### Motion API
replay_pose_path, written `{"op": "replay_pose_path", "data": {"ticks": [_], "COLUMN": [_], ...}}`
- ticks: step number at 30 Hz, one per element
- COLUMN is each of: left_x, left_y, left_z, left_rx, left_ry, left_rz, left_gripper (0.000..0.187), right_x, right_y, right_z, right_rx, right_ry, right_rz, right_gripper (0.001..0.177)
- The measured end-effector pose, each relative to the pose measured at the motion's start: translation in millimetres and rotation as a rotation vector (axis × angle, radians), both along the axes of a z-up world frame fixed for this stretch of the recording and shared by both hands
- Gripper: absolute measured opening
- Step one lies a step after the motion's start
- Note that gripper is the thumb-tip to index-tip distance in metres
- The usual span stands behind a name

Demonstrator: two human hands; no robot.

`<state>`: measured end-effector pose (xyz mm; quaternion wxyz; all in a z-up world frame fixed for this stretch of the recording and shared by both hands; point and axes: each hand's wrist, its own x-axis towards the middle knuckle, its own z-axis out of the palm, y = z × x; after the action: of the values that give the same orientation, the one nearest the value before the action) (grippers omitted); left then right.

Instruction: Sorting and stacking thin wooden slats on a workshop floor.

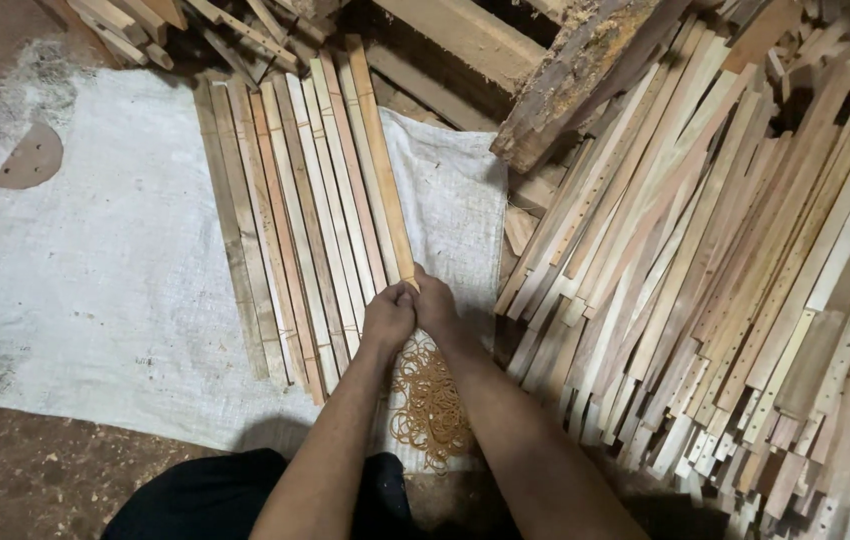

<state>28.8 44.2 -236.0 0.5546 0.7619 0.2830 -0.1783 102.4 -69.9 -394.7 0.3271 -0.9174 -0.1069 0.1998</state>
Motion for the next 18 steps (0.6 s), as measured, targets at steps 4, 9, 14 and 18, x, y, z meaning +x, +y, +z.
{"op": "replay_pose_path", "data": {"ticks": [4, 9, 14, 18], "left_x": [0, 12, 4, -8], "left_y": [0, -16, -70, -122], "left_z": [2, -11, 47, 97], "left_rx": [-0.001, 0.065, -0.064, -0.134], "left_ry": [-0.011, -0.033, -0.051, -0.067], "left_rz": [0.016, -0.065, -0.232, -0.345], "left_gripper": [0.04, 0.043, 0.05, 0.053], "right_x": [-9, -36, -66, -76], "right_y": [-3, -33, -104, -211], "right_z": [18, 67, 124, 102], "right_rx": [-0.078, 0.426, 0.204, 0.076], "right_ry": [-0.033, -0.004, -0.256, -0.328], "right_rz": [0.043, -0.136, -0.336, -0.545], "right_gripper": [0.054, 0.058, 0.044, 0.049]}}
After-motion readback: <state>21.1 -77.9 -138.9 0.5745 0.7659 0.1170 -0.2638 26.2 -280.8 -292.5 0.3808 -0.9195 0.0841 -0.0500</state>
